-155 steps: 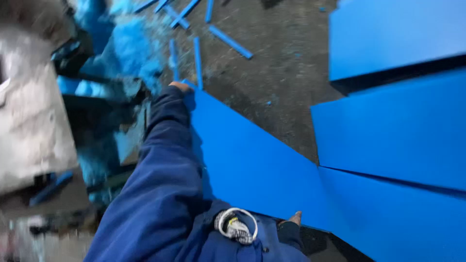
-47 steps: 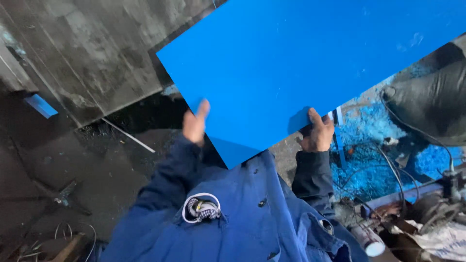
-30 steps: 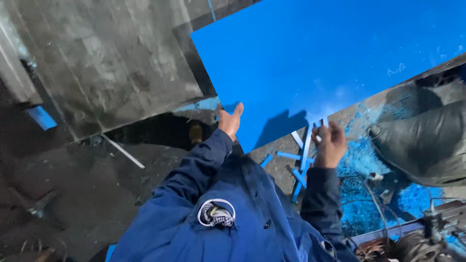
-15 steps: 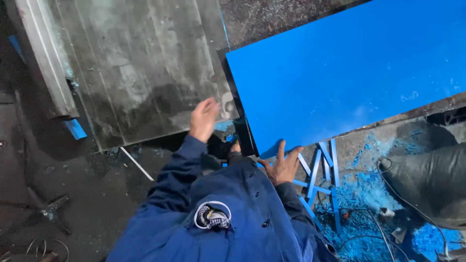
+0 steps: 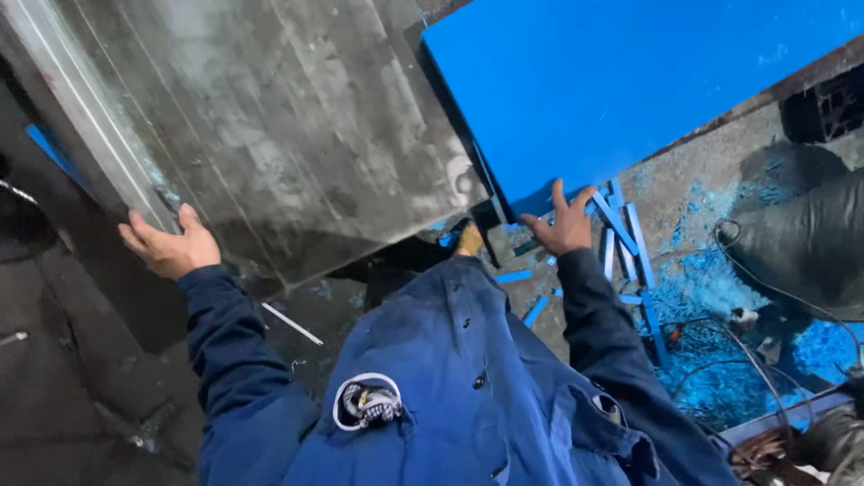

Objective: Cutting blue foam boards using a sliding table saw in a factory setting.

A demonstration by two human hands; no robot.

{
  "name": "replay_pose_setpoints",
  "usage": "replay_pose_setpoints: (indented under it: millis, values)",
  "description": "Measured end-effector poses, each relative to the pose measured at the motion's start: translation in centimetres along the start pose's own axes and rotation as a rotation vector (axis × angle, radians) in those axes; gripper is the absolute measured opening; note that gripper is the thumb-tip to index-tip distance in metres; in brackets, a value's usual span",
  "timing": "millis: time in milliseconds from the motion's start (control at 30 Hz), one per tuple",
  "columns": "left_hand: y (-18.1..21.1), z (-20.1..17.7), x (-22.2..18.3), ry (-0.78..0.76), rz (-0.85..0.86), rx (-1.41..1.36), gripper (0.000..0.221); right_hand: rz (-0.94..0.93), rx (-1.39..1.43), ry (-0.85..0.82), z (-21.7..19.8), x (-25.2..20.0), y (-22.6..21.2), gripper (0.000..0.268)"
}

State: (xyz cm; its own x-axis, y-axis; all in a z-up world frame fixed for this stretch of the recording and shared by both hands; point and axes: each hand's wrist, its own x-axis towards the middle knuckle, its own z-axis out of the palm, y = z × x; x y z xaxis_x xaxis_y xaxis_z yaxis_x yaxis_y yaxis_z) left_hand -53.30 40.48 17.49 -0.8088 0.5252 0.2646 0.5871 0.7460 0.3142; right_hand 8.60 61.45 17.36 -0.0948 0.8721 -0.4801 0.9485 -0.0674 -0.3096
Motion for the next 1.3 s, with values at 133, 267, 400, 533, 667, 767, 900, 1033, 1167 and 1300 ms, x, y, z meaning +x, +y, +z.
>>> replay_pose_setpoints:
  millis: [133, 267, 400, 533, 667, 767, 900, 1033, 1167, 1300]
  values:
    - [-1.3, 0.0, 5.2, -0.165, -0.211, 0.153, 0.09, -0.11, 0.033, 0.057, 2.7, 6.2, 0.7, 0.118]
    - [-5.8, 1.9, 8.1, -0.233, -0.237, -0.006, 0.093, -0.129, 0.005, 0.172, 4.0, 5.8, -4.6, 0.11]
    - [-10.2, 4.4, 10.4, -0.269, -0.074, -0.099, 0.089, -0.112, -0.148, 0.253, 6.8, 0.6, -15.1, 0.098]
    - [-6.9, 2.7, 10.7, -0.368, -0.144, -0.114, 0.075, -0.095, -0.123, 0.028, 10.2, -3.9, -22.6, 0.1]
    - [-7.6, 3.6, 10.5, -0.326, -0.14, -0.138, 0.069, -0.086, -0.187, -0.041, 12.9, -4.5, -23.0, 0.108]
    - [-7.9, 4.8, 10.7, -0.301, -0.133, -0.117, 0.069, -0.057, -0.269, -0.064, 12.8, -4.3, -23.6, 0.116]
    - [-8.1, 5.1, 10.6, -0.278, -0.122, -0.106, 0.064, -0.003, -0.317, -0.111, 12.9, -3.8, -24.7, 0.122]
    - [-7.7, 4.9, 10.3, -0.252, -0.093, -0.144, 0.062, 0.031, -0.36, -0.126, 12.7, -3.6, -25.4, 0.126]
    - [-6.7, 3.9, 10.4, -0.253, -0.114, -0.165, 0.064, 0.0, -0.388, -0.1, 13.2, -3.1, -25.3, 0.128]
    - [-6.6, 4.0, 10.6, -0.254, -0.119, -0.194, 0.068, -0.016, -0.41, -0.088, 13.3, -2.4, -25.4, 0.13]
